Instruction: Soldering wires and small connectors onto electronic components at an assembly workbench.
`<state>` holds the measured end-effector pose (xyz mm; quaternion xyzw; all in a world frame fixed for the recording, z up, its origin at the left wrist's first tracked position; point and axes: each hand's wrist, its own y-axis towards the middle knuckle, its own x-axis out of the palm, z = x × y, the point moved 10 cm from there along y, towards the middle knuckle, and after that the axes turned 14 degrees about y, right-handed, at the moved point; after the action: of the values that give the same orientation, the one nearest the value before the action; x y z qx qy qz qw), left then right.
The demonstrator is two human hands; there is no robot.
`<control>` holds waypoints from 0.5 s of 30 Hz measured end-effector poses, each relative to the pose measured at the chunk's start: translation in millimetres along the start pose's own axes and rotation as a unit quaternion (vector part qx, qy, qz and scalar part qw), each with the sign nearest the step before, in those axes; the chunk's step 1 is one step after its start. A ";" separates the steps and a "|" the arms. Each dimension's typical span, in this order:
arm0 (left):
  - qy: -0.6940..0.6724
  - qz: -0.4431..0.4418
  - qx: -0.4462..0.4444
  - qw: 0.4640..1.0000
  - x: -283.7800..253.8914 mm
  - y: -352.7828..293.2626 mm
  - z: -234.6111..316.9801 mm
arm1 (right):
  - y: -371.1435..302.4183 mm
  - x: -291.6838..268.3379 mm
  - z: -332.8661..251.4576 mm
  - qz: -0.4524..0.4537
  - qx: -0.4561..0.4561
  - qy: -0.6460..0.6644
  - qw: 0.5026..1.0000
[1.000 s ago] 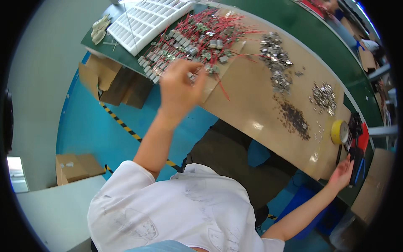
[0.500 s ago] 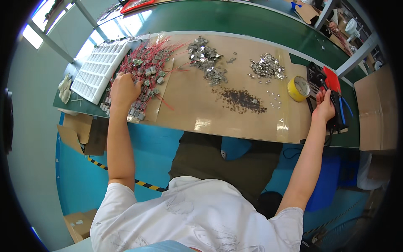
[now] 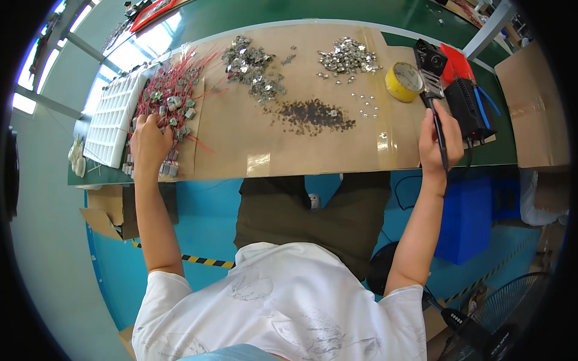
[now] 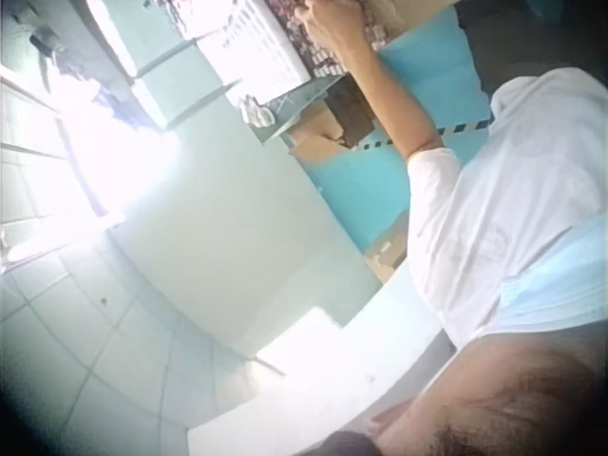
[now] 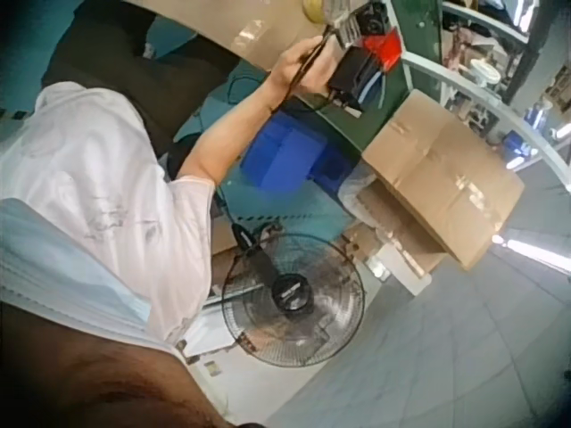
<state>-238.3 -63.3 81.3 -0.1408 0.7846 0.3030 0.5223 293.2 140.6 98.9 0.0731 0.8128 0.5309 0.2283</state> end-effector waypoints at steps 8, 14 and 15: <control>-0.191 -0.057 -0.085 0.976 28.5 -1.1 -48.2 | 8.7 44.5 -55.0 -0.068 -0.062 0.022 0.996; -0.454 0.057 -0.185 0.870 15.6 3.4 -67.4 | -27.5 114.4 -69.8 -0.172 0.076 0.244 0.952; -0.523 0.125 -0.194 0.821 15.4 0.8 -71.3 | -29.9 119.8 -77.0 -0.179 0.045 0.228 0.956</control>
<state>-297.4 -105.6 86.9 0.0399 0.3296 0.5397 0.7736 156.3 107.3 62.5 -0.1860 0.8660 0.4472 0.1245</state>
